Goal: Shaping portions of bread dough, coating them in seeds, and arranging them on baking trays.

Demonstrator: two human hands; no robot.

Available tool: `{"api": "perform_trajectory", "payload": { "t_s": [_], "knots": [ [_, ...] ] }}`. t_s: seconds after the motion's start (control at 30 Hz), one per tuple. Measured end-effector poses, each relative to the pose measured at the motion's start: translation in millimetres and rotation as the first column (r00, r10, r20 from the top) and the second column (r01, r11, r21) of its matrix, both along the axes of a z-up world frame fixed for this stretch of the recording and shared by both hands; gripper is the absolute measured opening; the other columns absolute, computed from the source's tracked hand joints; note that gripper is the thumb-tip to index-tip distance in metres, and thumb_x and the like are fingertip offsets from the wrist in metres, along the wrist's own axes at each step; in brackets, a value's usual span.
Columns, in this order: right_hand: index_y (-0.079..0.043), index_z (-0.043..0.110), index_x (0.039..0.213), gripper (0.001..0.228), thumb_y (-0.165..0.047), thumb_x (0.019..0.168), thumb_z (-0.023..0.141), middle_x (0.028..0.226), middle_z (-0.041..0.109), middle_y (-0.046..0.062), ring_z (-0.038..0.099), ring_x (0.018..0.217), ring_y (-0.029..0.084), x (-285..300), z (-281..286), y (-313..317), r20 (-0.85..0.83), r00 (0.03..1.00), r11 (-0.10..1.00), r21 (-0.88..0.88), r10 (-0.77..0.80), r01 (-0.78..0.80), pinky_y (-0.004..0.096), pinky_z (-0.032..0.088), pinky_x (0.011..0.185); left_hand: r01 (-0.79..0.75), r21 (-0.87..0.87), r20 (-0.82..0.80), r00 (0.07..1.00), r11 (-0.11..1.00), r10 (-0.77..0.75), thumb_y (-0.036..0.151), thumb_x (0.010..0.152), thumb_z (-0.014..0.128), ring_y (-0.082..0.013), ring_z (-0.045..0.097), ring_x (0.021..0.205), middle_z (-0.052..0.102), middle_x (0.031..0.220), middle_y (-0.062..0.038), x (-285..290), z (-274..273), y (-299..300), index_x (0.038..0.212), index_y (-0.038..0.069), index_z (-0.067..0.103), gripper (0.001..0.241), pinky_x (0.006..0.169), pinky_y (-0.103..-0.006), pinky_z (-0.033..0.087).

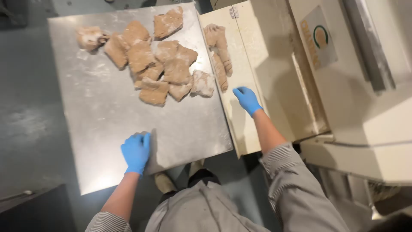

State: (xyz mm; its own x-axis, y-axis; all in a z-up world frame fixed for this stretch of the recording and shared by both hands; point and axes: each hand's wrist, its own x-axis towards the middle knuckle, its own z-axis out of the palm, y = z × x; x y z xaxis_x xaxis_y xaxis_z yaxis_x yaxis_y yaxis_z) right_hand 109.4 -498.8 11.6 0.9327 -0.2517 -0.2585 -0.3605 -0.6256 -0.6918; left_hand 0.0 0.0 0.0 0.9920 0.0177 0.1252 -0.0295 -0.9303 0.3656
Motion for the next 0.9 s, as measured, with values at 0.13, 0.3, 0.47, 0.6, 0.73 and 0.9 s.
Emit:
{"api": "perform_trajectory", "payload": {
  "t_s": [0.13, 0.3, 0.47, 0.6, 0.73, 0.9],
  "knots": [
    [0.006, 0.059, 0.135, 0.062, -0.039, 0.094, 0.071, 0.131, 0.066, 0.021, 0.065, 0.117, 0.026, 116, -67, -25, 0.131, 0.991, 0.996, 0.081, -0.035, 0.024, 0.037, 0.051, 0.097, -0.088, 0.137, 0.183, 0.981, 0.987, 0.062, 0.038, 0.098, 0.064, -0.0341, 0.064, 0.077, 0.068, 0.085, -0.011, 1, 6, -30, 0.078, 0.012, 0.067, 0.033, 0.07, -0.0491, 0.047],
    [0.006, 0.064, 0.127, 0.07, -0.045, 0.082, 0.078, 0.117, 0.073, 0.023, 0.072, 0.103, 0.028, 192, -15, 27, -0.075, 0.988, 0.991, 0.017, -0.134, 0.136, 0.038, 0.055, 0.089, -0.064, 0.102, 0.063, 0.996, 0.993, 0.058, 0.034, 0.096, 0.069, -0.0328, 0.061, 0.072, 0.063, 0.077, -0.01, 6, -4, -25, 0.072, 0.012, 0.064, 0.033, 0.068, -0.0477, 0.044],
    [0.006, 0.062, 0.119, 0.062, -0.041, 0.083, 0.082, 0.108, 0.072, 0.024, 0.07, 0.097, 0.031, 180, -60, 3, 0.014, 1.0, 0.998, 0.069, -0.014, 0.013, 0.039, 0.057, 0.081, -0.096, 0.078, 0.092, 0.992, 0.992, 0.088, 0.034, 0.096, 0.07, -0.033, 0.061, 0.076, 0.066, 0.083, -0.01, 4, -5, -27, 0.079, 0.013, 0.068, 0.027, 0.07, -0.0479, 0.044],
    [0.001, 0.053, 0.107, 0.048, -0.029, 0.083, 0.081, 0.096, 0.069, 0.022, 0.07, 0.089, 0.038, 100, 57, 62, 0.26, 0.947, 0.977, 0.05, 0.188, -0.207, 0.043, 0.057, 0.073, -0.267, -0.438, -0.043, 0.96, 0.858, 0.277, 0.024, 0.101, 0.067, -0.0296, 0.064, 0.093, 0.067, 0.1, -0.013, 11, -24, -27, 0.105, 0.006, 0.068, 0.019, 0.083, -0.042, 0.048],
    [-0.003, 0.054, 0.107, 0.046, -0.028, 0.083, 0.084, 0.093, 0.068, 0.02, 0.069, 0.086, 0.04, 27, 71, 137, 0.311, 0.856, 0.911, -0.166, 0.412, -0.378, 0.046, 0.055, 0.073, -0.237, -0.689, -0.055, 0.959, 0.685, 0.277, 0.015, 0.104, 0.064, -0.0229, 0.063, 0.103, 0.063, 0.116, -0.013, 50, 5, -60, 0.122, 0.001, 0.064, 0.023, 0.094, -0.0337, 0.051],
    [-0.003, 0.06, 0.102, 0.047, -0.033, 0.075, 0.084, 0.086, 0.063, 0.018, 0.059, 0.082, 0.039, -15, 53, 194, 0.498, 0.59, 0.76, -0.266, 0.635, -0.593, 0.047, 0.047, 0.073, -0.089, -0.635, 0.039, 0.988, 0.767, 0.147, 0.022, 0.102, 0.068, -0.03, 0.065, 0.102, 0.065, 0.11, -0.014, 79, -33, -113, 0.116, 0.005, 0.067, 0.022, 0.091, -0.0429, 0.052]
  ]
}}
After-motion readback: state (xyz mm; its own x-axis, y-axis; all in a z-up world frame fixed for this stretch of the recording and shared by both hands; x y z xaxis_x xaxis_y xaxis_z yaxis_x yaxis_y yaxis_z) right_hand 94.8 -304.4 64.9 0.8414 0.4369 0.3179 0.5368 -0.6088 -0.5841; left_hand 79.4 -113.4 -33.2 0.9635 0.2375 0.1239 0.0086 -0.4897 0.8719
